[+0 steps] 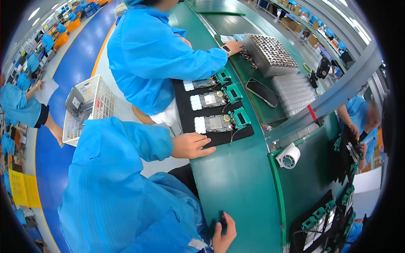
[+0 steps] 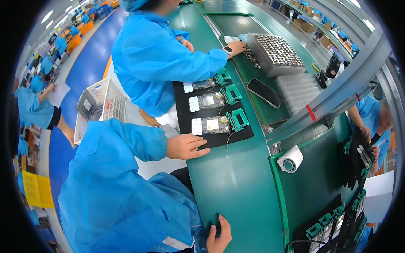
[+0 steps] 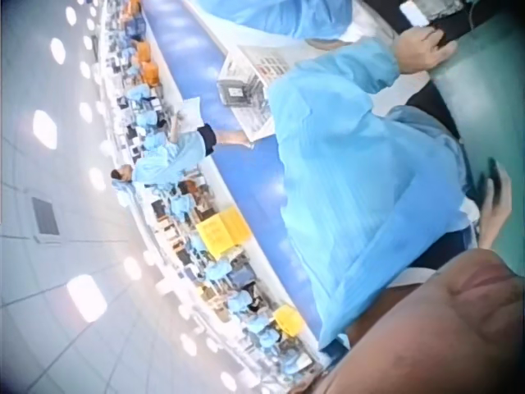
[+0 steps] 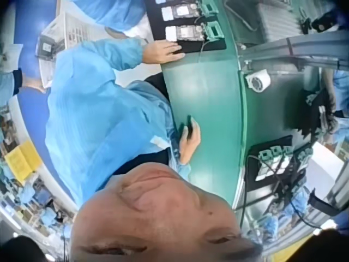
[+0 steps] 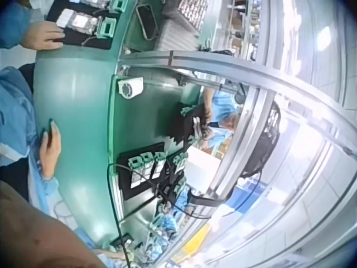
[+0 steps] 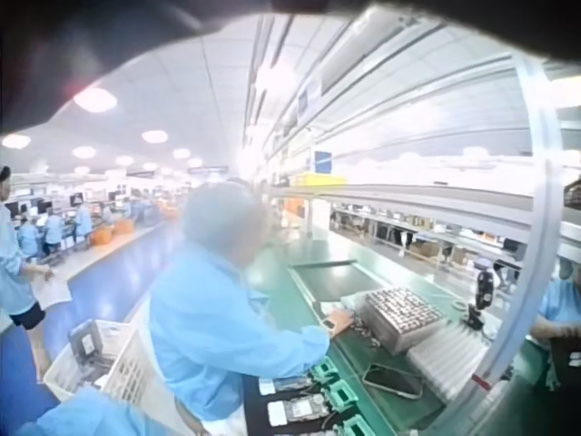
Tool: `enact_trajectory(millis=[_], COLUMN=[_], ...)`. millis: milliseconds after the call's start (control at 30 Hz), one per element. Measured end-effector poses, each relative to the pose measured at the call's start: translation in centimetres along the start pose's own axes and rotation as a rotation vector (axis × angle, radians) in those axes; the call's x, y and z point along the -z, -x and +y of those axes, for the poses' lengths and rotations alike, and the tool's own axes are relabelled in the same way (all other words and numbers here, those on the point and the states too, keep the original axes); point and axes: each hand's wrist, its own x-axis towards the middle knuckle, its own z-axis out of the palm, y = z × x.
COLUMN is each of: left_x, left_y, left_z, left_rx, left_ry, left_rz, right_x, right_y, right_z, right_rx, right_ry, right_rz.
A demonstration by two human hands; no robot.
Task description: Assembling small electronic components into green plastic housings on a production line.
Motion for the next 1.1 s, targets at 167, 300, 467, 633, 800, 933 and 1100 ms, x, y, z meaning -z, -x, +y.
enact_trajectory(millis=[167,300,467,633,800,933,1100], left_x=[-0.7,-3.1,-1.3,-1.5,-5.1,-5.7,-4.5], left_y=[-1.3,-2.6,-6.9,-9.4,-10.7,-11.9,-13.0], left_z=[-1.4,2.7,12.6,14.7,7.1,7.4,9.7], left_rx=[-0.073,-0.147,-0.235,-0.380,0.273,0.650,0.737], left_ry=[0.270,0.465,0.745,1.137,0.868,0.752,0.953], left_rz=[0.271,0.389,0.471,0.339,0.225,-0.158,-0.039], right_x=[-1.7,-2.8,-4.0,-1.8,2.7,6.8,7.7], right_y=[-2.9,-6.9,-8.8,-6.1,-0.5,-1.4,-13.3], right_z=[3.1,3.1,3.4,6.8,10.0,9.1,-1.0], right_rx=[-0.221,-0.291,-0.561,-0.474,-0.695,-0.415,0.053], right_ry=[-0.599,-0.961,-0.884,-0.851,-0.630,0.032,0.320], right_rz=[0.102,-0.002,0.262,0.573,0.618,0.948,0.153])
